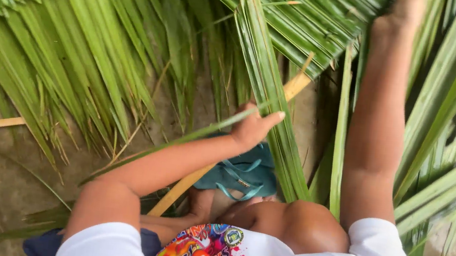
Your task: Weaving palm leaves over a wooden stick to create a mat or roofing material
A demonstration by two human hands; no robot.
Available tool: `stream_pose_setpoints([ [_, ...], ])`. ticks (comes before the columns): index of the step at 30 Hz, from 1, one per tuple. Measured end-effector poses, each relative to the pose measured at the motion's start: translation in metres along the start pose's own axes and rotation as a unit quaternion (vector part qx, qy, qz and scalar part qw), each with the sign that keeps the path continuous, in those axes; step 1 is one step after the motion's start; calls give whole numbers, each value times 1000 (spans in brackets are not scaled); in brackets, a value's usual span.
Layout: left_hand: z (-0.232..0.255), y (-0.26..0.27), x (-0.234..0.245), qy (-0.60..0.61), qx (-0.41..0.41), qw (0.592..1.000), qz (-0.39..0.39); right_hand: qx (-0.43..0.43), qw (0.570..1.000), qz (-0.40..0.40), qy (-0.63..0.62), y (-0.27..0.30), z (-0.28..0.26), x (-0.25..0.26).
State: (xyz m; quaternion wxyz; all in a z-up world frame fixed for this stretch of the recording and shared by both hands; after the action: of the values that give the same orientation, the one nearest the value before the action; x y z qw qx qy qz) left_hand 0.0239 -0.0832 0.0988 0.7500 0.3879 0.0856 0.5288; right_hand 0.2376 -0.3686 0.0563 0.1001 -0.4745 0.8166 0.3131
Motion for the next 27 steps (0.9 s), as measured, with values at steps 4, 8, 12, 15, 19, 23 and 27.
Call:
stream_pose_setpoints([
  [4,-89,-73,-40,-9,30,999,11,-83,996,14,14,-111,104,145],
  [8,-45,-47,-31,40,15,999,29,-84,995,-20,-54,-69,89,160],
  [12,-66,-55,-37,117,23,993,14,77,959,18,273,65,35,164],
  [15,-60,-48,-38,177,40,983,-7,113,912,24,393,171,43,162],
  [19,-57,-55,-35,272,70,960,9,-98,866,-153,467,272,118,107],
  [23,-72,-58,-33,315,87,945,35,-119,892,-166,403,286,100,80],
  [27,-22,-28,-12,355,91,931,7,-133,788,-204,565,264,49,76],
])
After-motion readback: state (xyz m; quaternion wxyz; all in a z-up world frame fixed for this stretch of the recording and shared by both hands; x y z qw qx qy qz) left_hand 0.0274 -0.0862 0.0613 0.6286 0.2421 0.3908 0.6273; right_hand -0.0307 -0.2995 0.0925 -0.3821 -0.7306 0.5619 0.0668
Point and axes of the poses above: each hand's wrist, its own y-axis away from the middle knuckle, its own x-axis out of the back of the hand, z = x × y, the point moved 6 cm from there along -y, towards the middle knuckle, and after that the axes turned 6 degrees about -z, right-handed, at the moved point
